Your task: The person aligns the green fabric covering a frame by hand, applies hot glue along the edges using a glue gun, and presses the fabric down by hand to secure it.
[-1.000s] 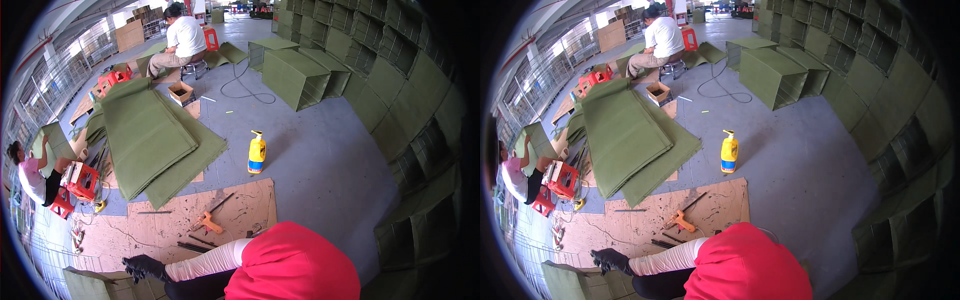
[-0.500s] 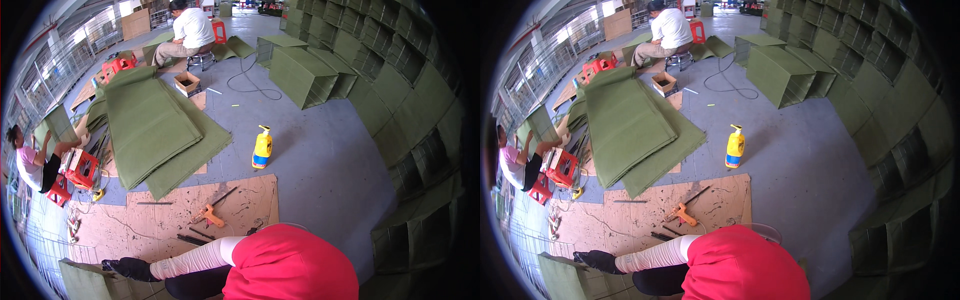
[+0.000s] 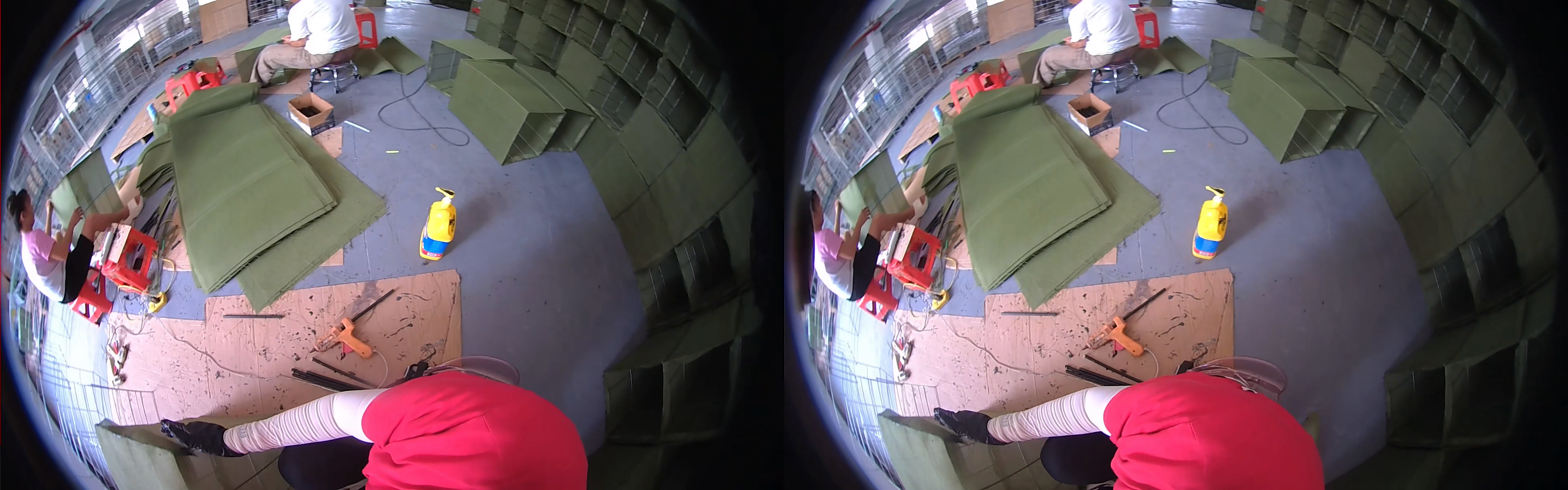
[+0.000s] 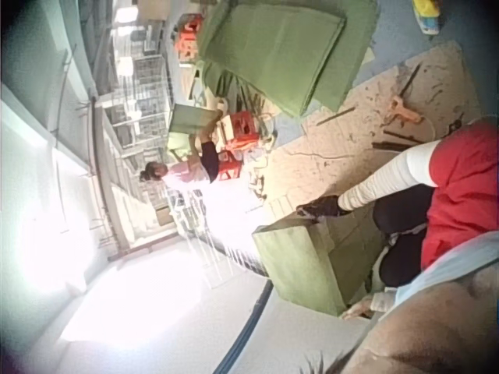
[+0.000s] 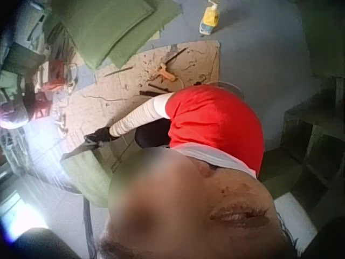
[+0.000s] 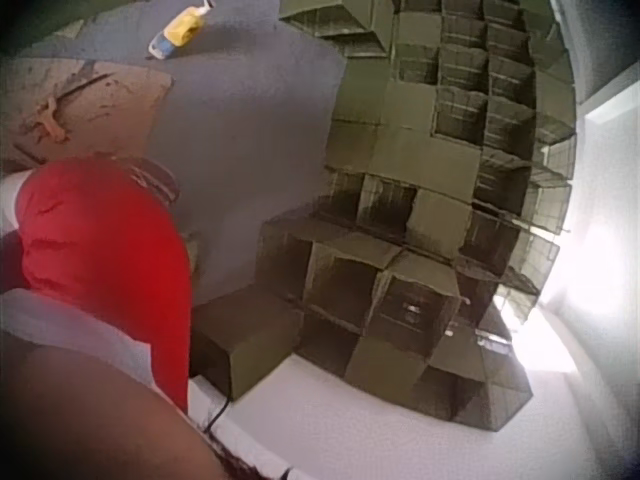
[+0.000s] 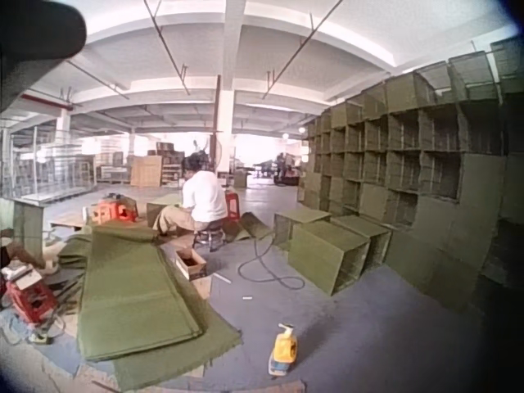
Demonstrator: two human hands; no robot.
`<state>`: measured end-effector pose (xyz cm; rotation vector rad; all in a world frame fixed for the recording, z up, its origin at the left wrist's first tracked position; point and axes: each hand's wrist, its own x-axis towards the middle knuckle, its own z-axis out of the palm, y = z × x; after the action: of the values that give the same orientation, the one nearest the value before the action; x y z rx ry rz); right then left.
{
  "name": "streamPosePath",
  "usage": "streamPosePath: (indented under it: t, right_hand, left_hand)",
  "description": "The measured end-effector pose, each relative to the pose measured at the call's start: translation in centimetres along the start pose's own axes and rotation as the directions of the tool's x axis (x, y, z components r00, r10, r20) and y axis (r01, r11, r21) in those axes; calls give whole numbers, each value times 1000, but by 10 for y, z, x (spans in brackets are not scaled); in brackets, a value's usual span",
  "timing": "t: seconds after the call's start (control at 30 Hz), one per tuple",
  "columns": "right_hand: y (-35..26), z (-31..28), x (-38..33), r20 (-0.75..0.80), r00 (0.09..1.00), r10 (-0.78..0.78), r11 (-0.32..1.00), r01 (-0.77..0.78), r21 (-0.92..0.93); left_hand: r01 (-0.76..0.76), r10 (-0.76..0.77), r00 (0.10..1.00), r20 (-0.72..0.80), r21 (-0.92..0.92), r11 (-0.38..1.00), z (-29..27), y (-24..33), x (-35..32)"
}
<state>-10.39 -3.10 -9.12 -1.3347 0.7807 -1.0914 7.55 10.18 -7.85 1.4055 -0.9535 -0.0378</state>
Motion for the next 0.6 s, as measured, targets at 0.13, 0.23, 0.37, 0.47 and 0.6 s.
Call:
streamPosePath:
  t: [0.13,0.23,0.37,0.47,0.6]
  right_hand:
    - [23,-20,6,-46,987,155,968,-142,205]
    - [68,-7,0,-117,977,-180,937,206,283]
    - [83,11,22,67,996,-57,-7,-68,998]
    - [109,4,16,309,932,-189,-975,-140,-175]
    - [138,25,6,326,752,-574,-797,-419,-435]
  left_hand:
    - [29,-20,995,100,-90,996,49,-10,-11]
    - [47,-29,992,123,-143,989,68,-18,-13]
    - [53,-29,992,120,-203,978,82,-27,-12]
    - [120,-80,984,159,-255,960,129,87,-56]
    - [126,-89,985,149,-265,956,180,115,-47]
